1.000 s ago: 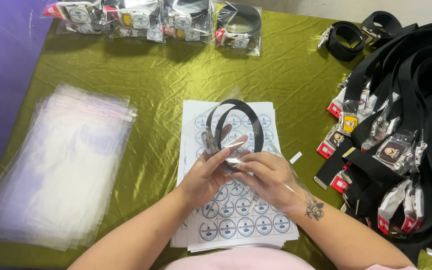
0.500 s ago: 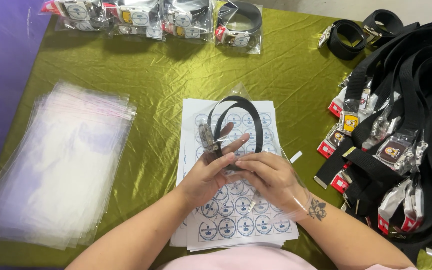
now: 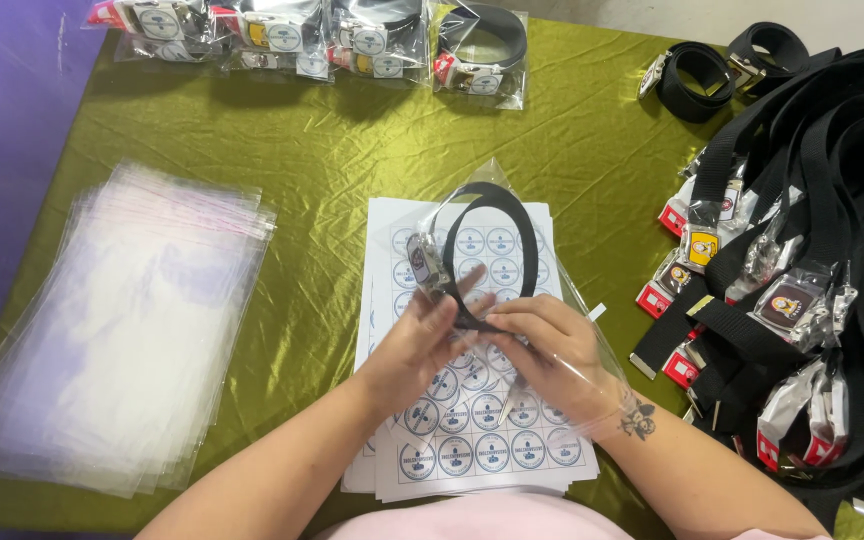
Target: Rolling up belts, placing them in plastic bags, and cutting out labels from a sheet of paper.
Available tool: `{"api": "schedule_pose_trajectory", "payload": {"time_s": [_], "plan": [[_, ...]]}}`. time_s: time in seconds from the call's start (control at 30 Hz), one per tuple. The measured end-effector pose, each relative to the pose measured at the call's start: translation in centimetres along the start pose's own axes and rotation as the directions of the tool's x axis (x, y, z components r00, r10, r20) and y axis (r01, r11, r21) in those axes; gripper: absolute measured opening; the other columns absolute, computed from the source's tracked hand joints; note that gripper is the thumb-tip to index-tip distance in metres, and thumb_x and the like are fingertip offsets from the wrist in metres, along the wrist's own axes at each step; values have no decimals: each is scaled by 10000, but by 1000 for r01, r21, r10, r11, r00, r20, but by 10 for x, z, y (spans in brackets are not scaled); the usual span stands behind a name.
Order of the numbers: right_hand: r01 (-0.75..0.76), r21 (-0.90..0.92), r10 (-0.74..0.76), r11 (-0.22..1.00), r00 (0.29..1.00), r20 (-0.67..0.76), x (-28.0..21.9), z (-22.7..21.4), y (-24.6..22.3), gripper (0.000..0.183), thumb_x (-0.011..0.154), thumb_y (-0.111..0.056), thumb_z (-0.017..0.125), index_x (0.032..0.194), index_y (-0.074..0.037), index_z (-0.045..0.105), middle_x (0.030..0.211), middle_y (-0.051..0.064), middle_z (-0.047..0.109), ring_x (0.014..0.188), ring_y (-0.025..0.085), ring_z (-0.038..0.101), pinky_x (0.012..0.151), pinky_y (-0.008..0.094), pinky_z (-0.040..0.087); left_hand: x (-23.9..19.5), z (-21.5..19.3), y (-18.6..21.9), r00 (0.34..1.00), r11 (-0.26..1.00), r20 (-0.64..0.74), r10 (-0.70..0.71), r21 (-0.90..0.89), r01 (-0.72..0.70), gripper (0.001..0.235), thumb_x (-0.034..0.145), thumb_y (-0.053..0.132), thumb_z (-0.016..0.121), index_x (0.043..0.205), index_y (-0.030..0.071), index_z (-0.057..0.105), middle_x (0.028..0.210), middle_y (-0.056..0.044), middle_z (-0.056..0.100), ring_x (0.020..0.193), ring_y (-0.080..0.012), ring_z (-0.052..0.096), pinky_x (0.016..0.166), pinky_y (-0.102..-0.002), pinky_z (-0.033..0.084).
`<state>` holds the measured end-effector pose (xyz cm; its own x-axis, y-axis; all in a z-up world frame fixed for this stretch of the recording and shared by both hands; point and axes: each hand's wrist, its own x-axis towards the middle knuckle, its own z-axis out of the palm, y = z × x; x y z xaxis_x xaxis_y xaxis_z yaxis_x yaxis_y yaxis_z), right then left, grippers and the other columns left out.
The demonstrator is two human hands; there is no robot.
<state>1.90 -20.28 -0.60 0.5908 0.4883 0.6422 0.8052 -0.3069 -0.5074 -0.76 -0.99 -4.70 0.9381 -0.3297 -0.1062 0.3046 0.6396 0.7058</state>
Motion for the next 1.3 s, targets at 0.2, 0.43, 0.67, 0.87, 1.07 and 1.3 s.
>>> {"api": "schedule_pose_trajectory", "payload": {"time_s": [0.2, 0.43, 0.67, 0.87, 1.07, 1.3], "plan": [[43, -95, -33, 995, 994, 102, -5, 7, 16, 126, 874, -89, 788, 985, -39, 753, 954, 112, 766, 793, 295, 734, 685, 376, 596, 1, -20, 44, 858, 936, -409, 310, 289, -201, 700, 995, 427, 579, 1530, 61, 315, 1373, -176, 562, 1198, -300, 558, 1001, -413, 483], [-81, -168, 91, 982, 995, 50, -13, 20, 45, 229, 964, -122, 692, 1182, -50, 676, 1213, 169, 697, 1053, 371, 714, 825, 435, 603, 4, -43, 64, 845, 356, -222, 487, 934, 41, 426, 990, 214, 606, 1416, 193, 587, 1434, -193, 570, 1365, -409, 514, 1129, -548, 396], [-360, -51, 361, 932, 932, 19, -17, 8, 56, 163, 918, -121, 767, 1062, -69, 711, 1022, 108, 724, 967, 302, 725, 842, 396, 604, 8, -61, 57, 869, 117, -61, 492, 993, 4, 332, 986, 186, 608, 1312, 154, 663, 1301, -127, 687, 1282, -341, 603, 1084, -500, 445], [-579, 2, 556, 816, 784, 276, 6, -5, 25, 289, 978, -124, 627, 1252, -118, 720, 1177, 157, 757, 1158, 326, 709, 1027, 475, 550, 4, -51, 59, 896, 88, -59, 440, 996, 23, 358, 982, 309, 661, 1316, 181, 672, 1321, -109, 683, 1295, -310, 600, 1108, -494, 429], [-673, 410, 740, 616, 673, -6, 1, -3, 57, 394, 967, 96, 517, 1305, -30, 677, 1233, 190, 731, 1215, 270, 674, 1109, 436, 494, 2, -51, 57, 914, -69, -51, 403, 994, 86, 384, 986, 219, 648, 1363, 144, 634, 1373, -150, 631, 1284, -338, 603, 1087, -499, 458], [-481, 622, 748, 618, 603, -276, -18, -18, 95, 466, 1055, -9, 384, 1515, -64, 435, 1514, 110, 503, 1351, 241, 532, 1134, 377, 461, 1, -32, 56, 873, -80, -45, 485, 992, 96, 423, 991, 208, 658, 1370, 32, 589, 1438, -278, 496, 1259, -467, 577, 1025, -575, 508]]}}
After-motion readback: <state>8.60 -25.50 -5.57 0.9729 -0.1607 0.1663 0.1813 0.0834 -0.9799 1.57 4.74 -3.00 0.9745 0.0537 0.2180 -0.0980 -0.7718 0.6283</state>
